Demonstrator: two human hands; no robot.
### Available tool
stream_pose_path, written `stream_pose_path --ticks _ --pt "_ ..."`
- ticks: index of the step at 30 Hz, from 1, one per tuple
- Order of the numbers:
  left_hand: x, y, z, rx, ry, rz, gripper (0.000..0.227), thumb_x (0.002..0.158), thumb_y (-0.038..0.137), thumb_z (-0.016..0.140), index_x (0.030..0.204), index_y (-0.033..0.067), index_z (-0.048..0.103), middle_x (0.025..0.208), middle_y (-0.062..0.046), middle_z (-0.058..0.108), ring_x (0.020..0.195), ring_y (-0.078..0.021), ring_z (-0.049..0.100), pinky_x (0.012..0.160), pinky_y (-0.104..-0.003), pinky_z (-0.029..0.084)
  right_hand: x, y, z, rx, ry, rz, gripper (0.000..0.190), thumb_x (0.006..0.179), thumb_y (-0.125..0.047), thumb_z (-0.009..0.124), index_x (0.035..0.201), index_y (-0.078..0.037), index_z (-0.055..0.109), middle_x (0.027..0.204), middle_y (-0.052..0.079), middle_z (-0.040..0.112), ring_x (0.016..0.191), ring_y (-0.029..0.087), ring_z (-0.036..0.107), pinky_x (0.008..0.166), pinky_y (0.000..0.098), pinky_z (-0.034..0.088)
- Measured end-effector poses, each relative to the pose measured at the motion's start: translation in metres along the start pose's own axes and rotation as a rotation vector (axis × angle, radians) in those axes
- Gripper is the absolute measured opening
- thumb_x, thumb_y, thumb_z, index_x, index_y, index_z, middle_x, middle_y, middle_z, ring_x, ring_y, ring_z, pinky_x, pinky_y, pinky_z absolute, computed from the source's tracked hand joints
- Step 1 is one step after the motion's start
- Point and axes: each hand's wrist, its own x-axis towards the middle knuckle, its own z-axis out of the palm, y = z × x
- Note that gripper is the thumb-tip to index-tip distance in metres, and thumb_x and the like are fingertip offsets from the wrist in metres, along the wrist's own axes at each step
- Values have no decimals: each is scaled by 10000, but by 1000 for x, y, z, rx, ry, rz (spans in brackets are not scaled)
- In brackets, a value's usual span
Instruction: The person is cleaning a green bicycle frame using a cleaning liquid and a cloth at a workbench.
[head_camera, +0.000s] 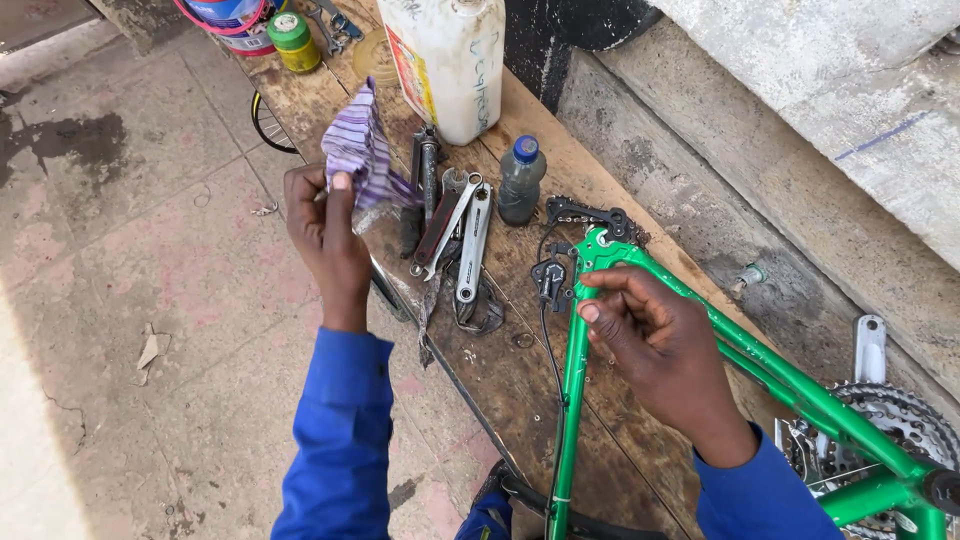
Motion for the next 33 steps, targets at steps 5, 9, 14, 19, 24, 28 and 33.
stream_pose_path --ticks 5,9,14,19,24,28,33 --pt "-70 127 27 -285 -164 -3 214 999 332 523 891 149 501 995 -66 523 962 -185 486 865 -351 395 5 -15 11 211 -180 142 560 864 -379 540 1328 -66 534 1019 167 690 831 217 675 624 316 572" --pt "-122 194 60 45 -509 52 446 1001 477 438 909 87 635 1022 -134 428 1046 -275 464 907 -408 412 -39 53 22 -631 168 -543 538 893 -532 456 1198 -143 668 1082 37 682 882 254 607 768 400 450" --pt "-171 199 78 304 -467 13 759 921 710 264 1209 92 595 1262 -182 483 1242 -335 435 1134 -486 319 -120 22 21 34 54 -156 538 1007 -422 332 1355 -44 492 1393 133 485 1276 273 429 1076 406 303" --pt "-213 205 94 197 -660 -34 509 1028 451 256 807 54 486 839 -106 530 772 -299 458 717 -412 308 -176 3 -2 895 -108 46 872 972 -640 158 1527 33 174 1595 120 203 1518 218 114 1250 371 121" --pt "-245 188 86 -38 -892 -848 391 1027 308 483 677 133 485 625 57 388 609 -73 357 523 -290 301 -225 -11 -57 795 52 91 781 980 -607 249 1343 50 465 1196 181 682 1176 351 650 1086 556 436" --pt "-260 178 72 351 -958 -563 465 1013 381 476 627 121 448 497 -7 258 501 -120 249 496 -353 187 -280 44 -51 644 504 66 574 993 -467 393 1095 26 669 873 188 719 803 305 726 779 467 528" --pt "-318 159 41 440 -1411 -341 349 945 442 495 985 120 626 958 -132 625 776 -411 636 623 -534 425 -322 85 -23 382 486 930 293 864 -338 624 1033 -109 695 879 94 803 852 200 799 779 317 546"
